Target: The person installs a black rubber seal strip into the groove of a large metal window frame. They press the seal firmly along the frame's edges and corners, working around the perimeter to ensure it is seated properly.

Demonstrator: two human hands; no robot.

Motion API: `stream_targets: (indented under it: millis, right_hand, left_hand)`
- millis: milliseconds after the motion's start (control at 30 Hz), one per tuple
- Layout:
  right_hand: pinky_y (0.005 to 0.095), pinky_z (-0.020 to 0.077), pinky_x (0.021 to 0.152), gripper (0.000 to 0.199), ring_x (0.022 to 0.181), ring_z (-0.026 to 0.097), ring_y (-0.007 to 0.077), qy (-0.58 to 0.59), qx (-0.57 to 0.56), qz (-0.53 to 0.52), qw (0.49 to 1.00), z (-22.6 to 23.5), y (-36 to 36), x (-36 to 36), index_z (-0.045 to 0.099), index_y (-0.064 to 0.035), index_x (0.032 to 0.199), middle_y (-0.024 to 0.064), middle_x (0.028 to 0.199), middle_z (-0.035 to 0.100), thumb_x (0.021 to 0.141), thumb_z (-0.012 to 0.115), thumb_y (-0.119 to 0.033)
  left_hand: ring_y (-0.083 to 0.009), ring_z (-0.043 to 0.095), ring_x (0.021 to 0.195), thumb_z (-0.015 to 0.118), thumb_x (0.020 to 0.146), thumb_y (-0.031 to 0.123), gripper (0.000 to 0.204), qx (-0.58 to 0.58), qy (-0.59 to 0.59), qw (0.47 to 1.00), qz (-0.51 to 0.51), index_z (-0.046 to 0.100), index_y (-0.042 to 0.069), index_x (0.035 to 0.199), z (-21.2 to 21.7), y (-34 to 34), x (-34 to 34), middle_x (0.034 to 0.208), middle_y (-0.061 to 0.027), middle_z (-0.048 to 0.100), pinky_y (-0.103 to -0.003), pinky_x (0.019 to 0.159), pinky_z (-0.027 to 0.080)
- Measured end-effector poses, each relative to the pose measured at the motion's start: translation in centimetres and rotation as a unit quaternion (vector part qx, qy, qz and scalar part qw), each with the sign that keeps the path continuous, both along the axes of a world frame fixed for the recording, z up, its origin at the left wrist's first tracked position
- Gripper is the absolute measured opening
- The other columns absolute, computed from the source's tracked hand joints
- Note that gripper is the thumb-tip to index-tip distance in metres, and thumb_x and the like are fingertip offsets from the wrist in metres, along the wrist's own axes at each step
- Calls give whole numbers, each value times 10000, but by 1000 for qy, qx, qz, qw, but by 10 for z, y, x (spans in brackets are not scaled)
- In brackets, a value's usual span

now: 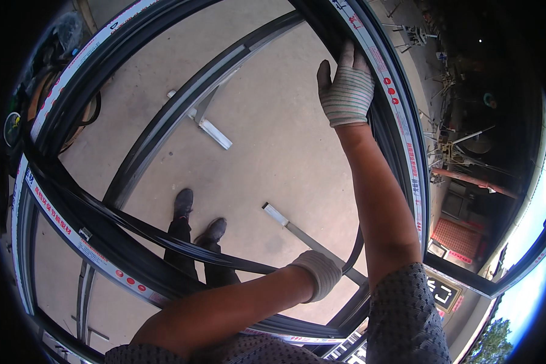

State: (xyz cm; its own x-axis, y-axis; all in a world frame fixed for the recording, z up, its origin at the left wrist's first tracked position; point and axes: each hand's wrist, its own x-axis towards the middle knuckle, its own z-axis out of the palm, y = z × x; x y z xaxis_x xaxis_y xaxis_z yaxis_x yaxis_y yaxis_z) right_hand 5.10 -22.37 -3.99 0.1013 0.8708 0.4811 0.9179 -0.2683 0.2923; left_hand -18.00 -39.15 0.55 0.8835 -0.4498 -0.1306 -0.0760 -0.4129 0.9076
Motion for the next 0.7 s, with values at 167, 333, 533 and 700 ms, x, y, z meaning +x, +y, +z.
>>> stream_targets:
  millis: [167,333,533,700]
  right_hand:
    - [487,579,804,536,938,678,421,-51,15,-8,999,-7,5,13,518,21,1402,278,1155,646,955,644,-247]
    - [542,473,1002,576,1141,586,445,-36,27,42,998,-8,2,10,510,35,1397,275,1294,570,902,671,-213]
    - [563,401,1089,709,1298,516,421,-71,62,160,983,52,12,-27,483,-24,1445,243,1381,541,838,760,-263]
    - [515,439,1094,823,1287,544,425,-159,-31,-39,986,82,10,6,454,-28,1487,254,1430,532,846,783,-425]
  left_hand:
    - [-320,760,855,695,844,70,190,3,-20,1000,-15,772,26,1012,5,0,-5,916,-165,773,-441,681,592]
    - [-317,756,841,663,868,65,171,1,-35,999,-13,772,19,992,5,-4,-5,909,-164,770,-439,682,590]
    - [-324,756,835,687,846,68,128,11,-18,1000,-13,776,15,922,3,4,0,906,-181,765,-442,674,588]
    - [-338,756,828,688,834,74,141,10,-24,1000,-11,749,2,939,-1,4,3,873,-201,754,-457,668,586]
